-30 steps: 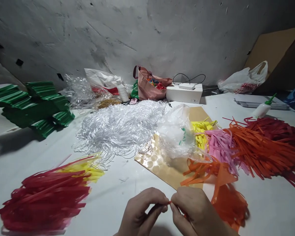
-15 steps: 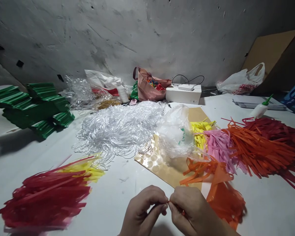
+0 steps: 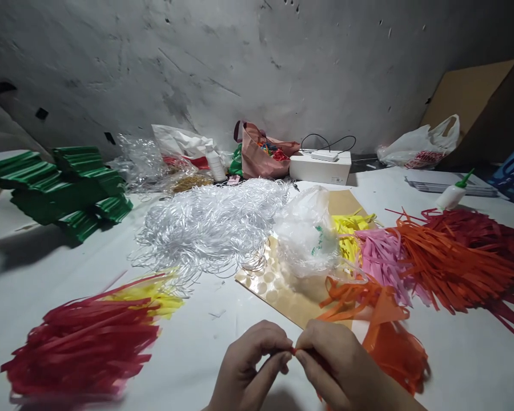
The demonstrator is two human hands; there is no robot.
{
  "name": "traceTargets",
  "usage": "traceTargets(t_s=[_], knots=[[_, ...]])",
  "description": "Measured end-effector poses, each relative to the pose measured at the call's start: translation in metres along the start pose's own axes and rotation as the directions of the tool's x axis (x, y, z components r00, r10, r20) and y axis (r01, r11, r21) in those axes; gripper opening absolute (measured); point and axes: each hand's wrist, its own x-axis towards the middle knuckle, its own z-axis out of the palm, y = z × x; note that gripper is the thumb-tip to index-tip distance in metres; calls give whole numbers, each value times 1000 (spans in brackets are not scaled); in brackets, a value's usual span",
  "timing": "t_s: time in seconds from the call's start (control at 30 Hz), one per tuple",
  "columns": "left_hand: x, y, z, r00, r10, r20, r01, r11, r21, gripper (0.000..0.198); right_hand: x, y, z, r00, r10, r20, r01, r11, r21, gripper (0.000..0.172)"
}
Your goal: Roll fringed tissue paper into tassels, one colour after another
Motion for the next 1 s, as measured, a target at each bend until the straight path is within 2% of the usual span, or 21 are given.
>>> traceTargets(t_s=[0.13, 0.3, 0.5, 0.7, 1.0], knots=[[3, -1, -1, 999, 27, 24, -28, 999, 31, 17, -3, 6, 7, 1000, -20, -20, 19, 998, -65, 16], [3, 1, -4, 999, 21, 47, -24, 998, 57, 15, -2, 6, 8, 1000, -12, -25, 12, 1000, -5, 15], [0, 1, -3, 997, -58, 51, 58, 998, 5, 14, 2, -1, 1, 1000, 11, 24, -12, 1000, 27, 10], [2, -3, -2, 997, 25, 67, -25, 1000, -5, 17, -2, 3, 6, 999, 43, -15, -43, 999, 12, 11], [1, -5, -4, 997, 54, 59, -58, 996, 67, 17, -2, 1, 0, 999, 42, -5, -42, 998, 46, 9]])
